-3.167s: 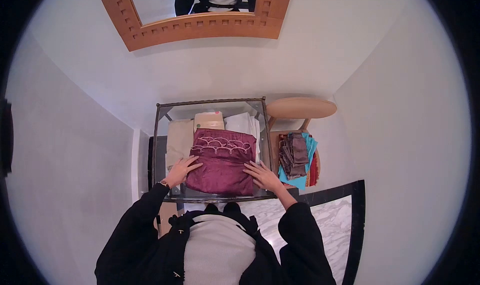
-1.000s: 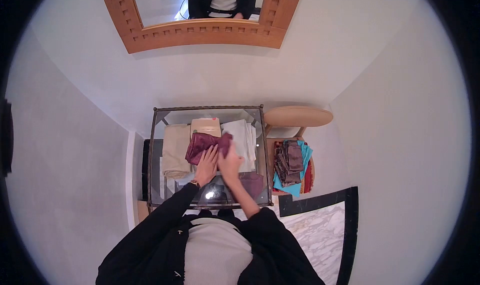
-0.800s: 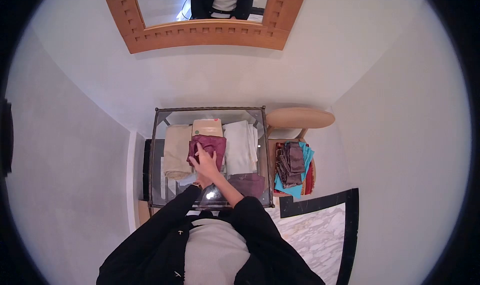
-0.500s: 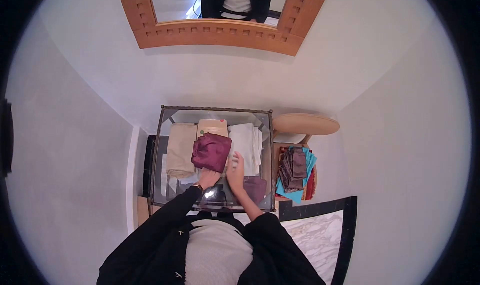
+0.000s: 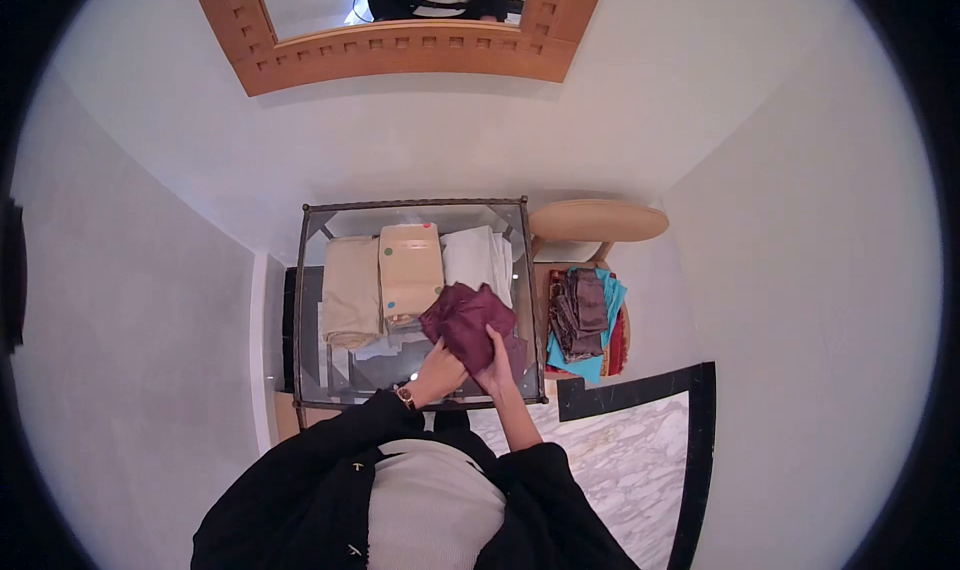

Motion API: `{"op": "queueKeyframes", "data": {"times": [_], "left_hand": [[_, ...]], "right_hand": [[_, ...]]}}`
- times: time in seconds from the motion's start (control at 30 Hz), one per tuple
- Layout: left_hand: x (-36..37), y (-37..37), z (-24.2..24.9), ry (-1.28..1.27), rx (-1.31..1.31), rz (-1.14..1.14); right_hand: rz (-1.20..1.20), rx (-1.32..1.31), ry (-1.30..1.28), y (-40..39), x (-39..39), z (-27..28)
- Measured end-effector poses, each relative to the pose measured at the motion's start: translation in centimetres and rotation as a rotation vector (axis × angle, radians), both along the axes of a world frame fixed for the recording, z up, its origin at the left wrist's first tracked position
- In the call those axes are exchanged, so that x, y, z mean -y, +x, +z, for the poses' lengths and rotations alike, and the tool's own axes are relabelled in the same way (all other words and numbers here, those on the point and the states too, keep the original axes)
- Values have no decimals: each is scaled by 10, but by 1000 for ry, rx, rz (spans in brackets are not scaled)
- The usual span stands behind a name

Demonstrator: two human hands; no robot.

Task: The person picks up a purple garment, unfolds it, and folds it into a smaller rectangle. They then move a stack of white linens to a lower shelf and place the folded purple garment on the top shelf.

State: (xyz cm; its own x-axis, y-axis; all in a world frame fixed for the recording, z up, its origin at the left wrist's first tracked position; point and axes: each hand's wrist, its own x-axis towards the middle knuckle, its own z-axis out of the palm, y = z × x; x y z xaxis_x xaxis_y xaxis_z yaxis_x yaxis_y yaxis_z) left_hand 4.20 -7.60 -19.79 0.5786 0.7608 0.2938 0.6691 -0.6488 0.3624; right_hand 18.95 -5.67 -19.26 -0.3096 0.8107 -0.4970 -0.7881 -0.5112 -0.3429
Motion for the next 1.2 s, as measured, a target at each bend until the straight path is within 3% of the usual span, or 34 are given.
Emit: {"op": "queueKeyframes", "data": {"times": [0.1, 0.23, 0.3, 0.37, 0.43, 0.5, 0.67, 0.77, 0.9, 0.97, 1.0, 1.1, 1.2], "left_hand": [[8, 2, 40, 32, 8, -141], [23, -2, 84, 39, 375, -119], [31, -9, 80, -122, 451, -2], [37, -17, 65, -276, 495, 124], [35, -20, 55, -305, 591, 285], [37, -24, 43, -366, 644, 454], [40, -25, 44, -342, 627, 558], [60, -10, 47, -404, 578, 484], [93, 15, 42, -347, 502, 134], [105, 29, 41, -288, 493, 75], [114, 31, 40, -313, 470, 69], [119, 30, 29, -332, 411, 86], [126, 28, 21, -359, 389, 193]], "right_hand": [[-136, -16, 41, 26, 11, 8], [-185, 101, 45, 87, 48, 29], [-145, 199, 2, 130, 86, 20], [-37, 347, -96, 162, 130, 16], [367, 463, -236, 185, 160, 9], [592, 450, -181, 178, 182, 9], [508, 307, -435, 148, 213, -67], [424, 348, -339, 127, 196, -112], [501, 472, -98, 87, 157, -146], [468, 610, 106, 67, 132, -171], [455, 678, 203, 63, 125, -180], [357, 930, 154, 56, 80, -181], [149, 886, 225, 67, 44, -167]]}}
